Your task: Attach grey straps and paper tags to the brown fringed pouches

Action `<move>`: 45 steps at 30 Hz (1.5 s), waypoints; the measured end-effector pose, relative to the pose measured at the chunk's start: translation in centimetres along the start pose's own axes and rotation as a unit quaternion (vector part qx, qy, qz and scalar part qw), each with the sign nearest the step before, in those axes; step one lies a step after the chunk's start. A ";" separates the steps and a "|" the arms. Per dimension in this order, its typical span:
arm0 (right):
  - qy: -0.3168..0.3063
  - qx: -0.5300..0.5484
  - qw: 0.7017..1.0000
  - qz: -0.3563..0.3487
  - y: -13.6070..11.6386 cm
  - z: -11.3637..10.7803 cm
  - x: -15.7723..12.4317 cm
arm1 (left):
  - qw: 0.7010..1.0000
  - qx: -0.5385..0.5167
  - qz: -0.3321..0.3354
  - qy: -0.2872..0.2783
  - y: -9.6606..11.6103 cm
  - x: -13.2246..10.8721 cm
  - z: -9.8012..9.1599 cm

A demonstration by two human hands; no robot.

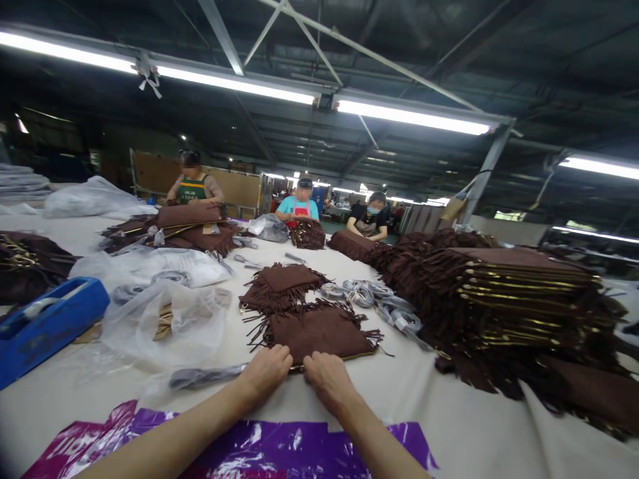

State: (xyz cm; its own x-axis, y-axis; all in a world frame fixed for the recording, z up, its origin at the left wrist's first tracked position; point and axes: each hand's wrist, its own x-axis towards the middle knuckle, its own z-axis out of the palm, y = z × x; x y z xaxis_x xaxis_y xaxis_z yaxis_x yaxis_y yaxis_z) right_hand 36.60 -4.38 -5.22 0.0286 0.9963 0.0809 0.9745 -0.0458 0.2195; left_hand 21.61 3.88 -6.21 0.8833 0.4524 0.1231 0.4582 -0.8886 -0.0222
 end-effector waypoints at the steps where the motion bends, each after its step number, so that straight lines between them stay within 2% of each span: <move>1: -0.002 -0.007 1.000 0.014 1.4 0.0 -0.3 | 1.000 0.003 0.005 -0.001 -0.2 0.0 0.0; 7: -0.034 -0.057 0.985 0.159 12.1 0.5 -4.6 | 1.000 -0.012 0.013 -0.003 -2.5 -1.0 -0.7; 9: -0.040 -0.066 0.983 0.169 13.8 1.0 -5.8 | 0.999 -0.048 0.013 -0.010 -3.5 -1.6 -1.5; 11: -0.011 -0.070 0.985 0.158 13.7 1.4 -6.3 | 0.993 -0.116 0.023 -0.008 -4.4 -2.3 -2.7; 13: 0.046 -0.040 0.990 0.128 11.8 1.7 -6.3 | 0.979 -0.203 0.031 0.016 -5.4 -3.5 -4.5; 16: 0.097 0.097 0.989 0.045 6.8 1.1 -6.0 | 0.955 -0.293 0.019 0.045 -7.0 -6.5 -8.1; 19: 0.078 0.237 0.968 -0.030 1.1 -0.8 -6.5 | 0.942 -0.334 0.000 0.039 -8.4 -11.2 -11.6; 22: 0.024 0.315 0.944 -0.090 -3.0 -2.8 -7.0 | 0.920 -0.381 -0.061 0.061 -9.6 -16.6 -13.0; 24: -0.013 0.341 0.931 -0.129 -4.8 -3.7 -6.8 | 0.902 -0.409 -0.107 0.087 -10.5 -19.9 -12.4; 28: -0.044 0.338 0.919 -0.199 -7.8 -4.5 -5.4 | 0.862 -0.452 -0.185 0.138 -12.2 -24.2 -8.9; 33: -0.053 0.295 0.909 -0.290 -14.0 -4.7 -3.4 | 0.817 -0.487 -0.233 0.202 -13.7 -26.4 -5.2; 37: -0.047 0.293 0.899 -0.323 -18.7 -4.4 -1.8 | 0.777 -0.458 -0.284 0.324 -14.6 -28.1 -3.7; 41: -0.030 0.310 0.888 -0.338 -21.4 -4.2 0.7 | 0.728 -0.431 -0.339 0.412 -15.9 -30.3 -2.5; 43: -0.021 0.326 0.879 -0.348 -22.3 -3.9 2.3 | 0.709 -0.426 -0.357 0.434 -16.6 -31.3 -2.1; 45: -0.005 0.328 0.876 -0.353 -22.9 -3.1 4.2 | 0.706 -0.416 -0.370 0.438 -17.2 -32.1 -2.0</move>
State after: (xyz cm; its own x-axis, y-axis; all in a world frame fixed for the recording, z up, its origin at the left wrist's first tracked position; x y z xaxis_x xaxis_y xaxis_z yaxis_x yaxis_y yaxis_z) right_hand 13.76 0.59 -6.93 -0.6343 0.7601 0.1412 0.6683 0.6309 -0.3941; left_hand -14.81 4.54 -7.85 -0.1350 0.9190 0.3704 0.2233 -0.3360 0.9150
